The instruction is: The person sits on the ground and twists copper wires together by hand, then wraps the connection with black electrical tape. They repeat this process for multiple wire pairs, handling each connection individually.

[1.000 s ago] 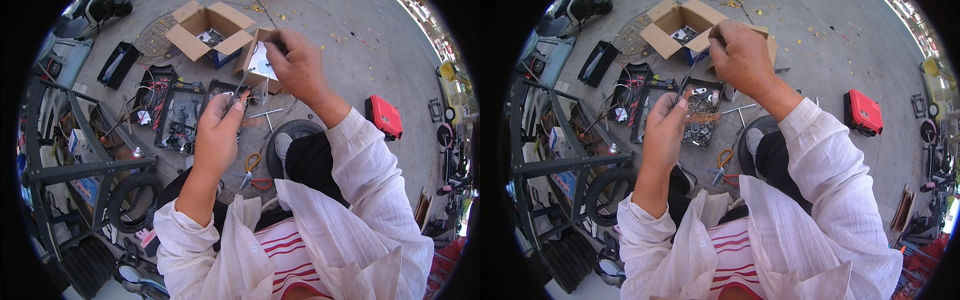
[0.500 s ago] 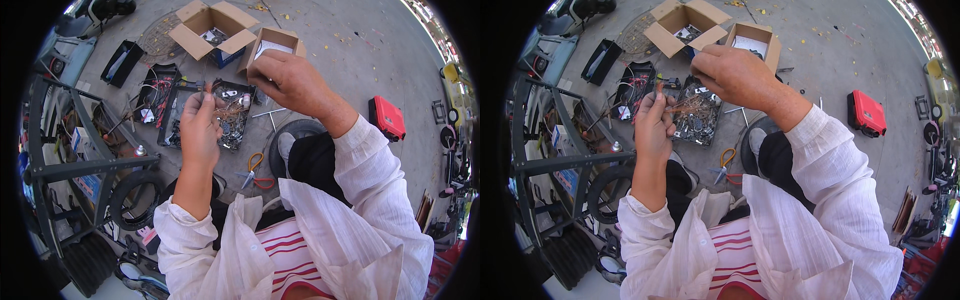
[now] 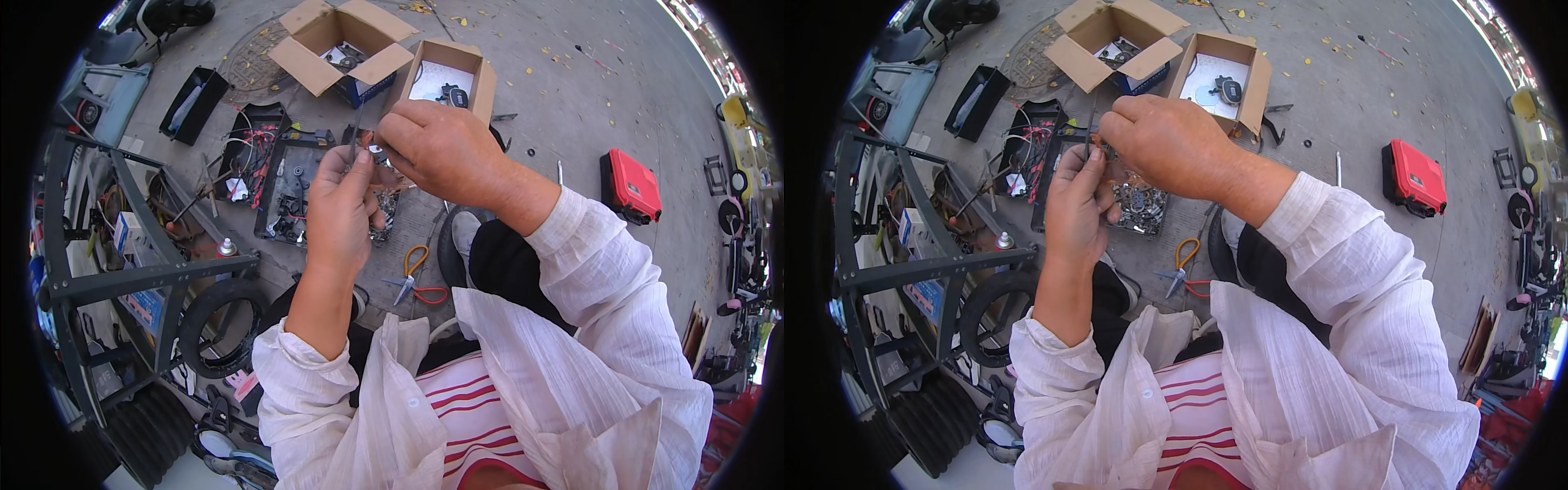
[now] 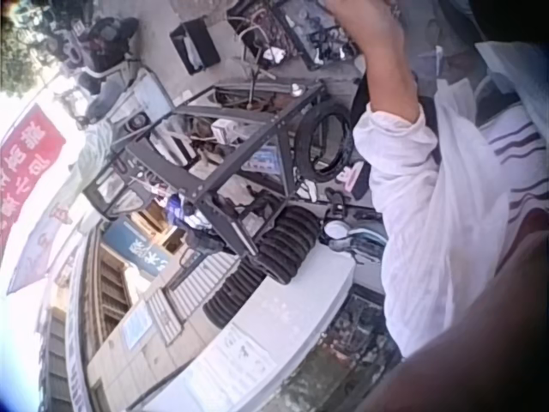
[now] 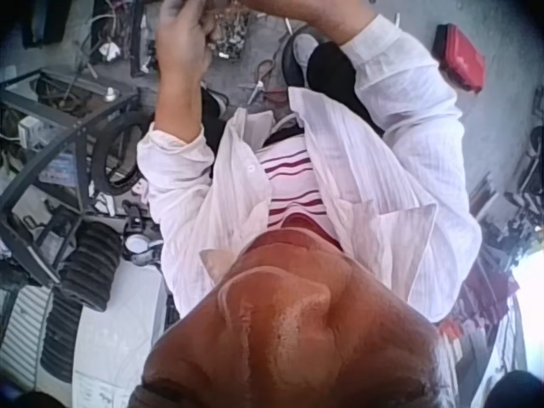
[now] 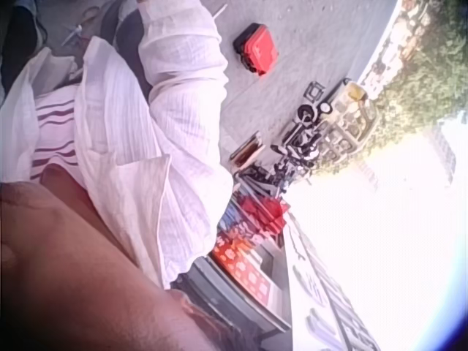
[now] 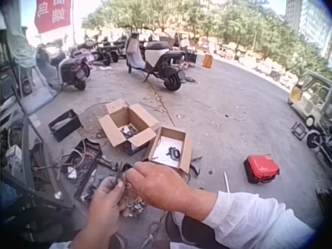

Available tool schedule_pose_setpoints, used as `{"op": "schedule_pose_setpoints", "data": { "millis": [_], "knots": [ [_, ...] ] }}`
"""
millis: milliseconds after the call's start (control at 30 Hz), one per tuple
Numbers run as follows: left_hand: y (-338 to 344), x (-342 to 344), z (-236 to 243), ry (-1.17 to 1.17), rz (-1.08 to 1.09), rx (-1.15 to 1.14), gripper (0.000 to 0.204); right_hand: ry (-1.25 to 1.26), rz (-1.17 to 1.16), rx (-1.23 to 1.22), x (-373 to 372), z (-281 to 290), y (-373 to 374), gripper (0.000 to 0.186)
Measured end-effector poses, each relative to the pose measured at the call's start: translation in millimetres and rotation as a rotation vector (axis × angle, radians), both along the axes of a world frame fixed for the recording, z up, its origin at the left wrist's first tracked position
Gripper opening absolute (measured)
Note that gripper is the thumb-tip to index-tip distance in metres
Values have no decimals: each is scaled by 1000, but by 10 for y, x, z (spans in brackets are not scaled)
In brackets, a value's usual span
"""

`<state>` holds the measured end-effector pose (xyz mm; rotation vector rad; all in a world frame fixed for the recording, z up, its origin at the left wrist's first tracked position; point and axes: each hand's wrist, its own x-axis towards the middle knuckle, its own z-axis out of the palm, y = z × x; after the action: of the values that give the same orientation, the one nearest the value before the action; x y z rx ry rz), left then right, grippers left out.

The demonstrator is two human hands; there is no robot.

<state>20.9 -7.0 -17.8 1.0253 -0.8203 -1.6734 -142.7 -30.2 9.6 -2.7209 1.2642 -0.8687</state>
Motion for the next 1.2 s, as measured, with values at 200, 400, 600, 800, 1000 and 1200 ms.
{"op": "schedule_pose_setpoints", "data": {
  "millis": [200, 400, 600, 800, 1000, 1200],
  "knots": [
    [22, -3, 43, -60, 25, -41, 8, -141, -6, 118, -18, 45, 16, 15],
    [36, 14, 52, -127, 4, -119, 7, -376, -34, -237, -85, 152, -102, 18],
    [49, 11, 52, -101, -33, -114, 6, -263, 23, -110, -142, 95, -123, 16],
    [47, 31, 107, -39, -36, -32, 8, -350, -16, -24, -189, 104, -130, 14],
    [52, 26, 133, -47, -61, -14, 8, -633, 38, 272, -153, 48, -113, 12],
    [57, 16, 120, -42, -145, 28, 7, -765, 87, 400, -159, 6, -115, 12]
  ]
}}
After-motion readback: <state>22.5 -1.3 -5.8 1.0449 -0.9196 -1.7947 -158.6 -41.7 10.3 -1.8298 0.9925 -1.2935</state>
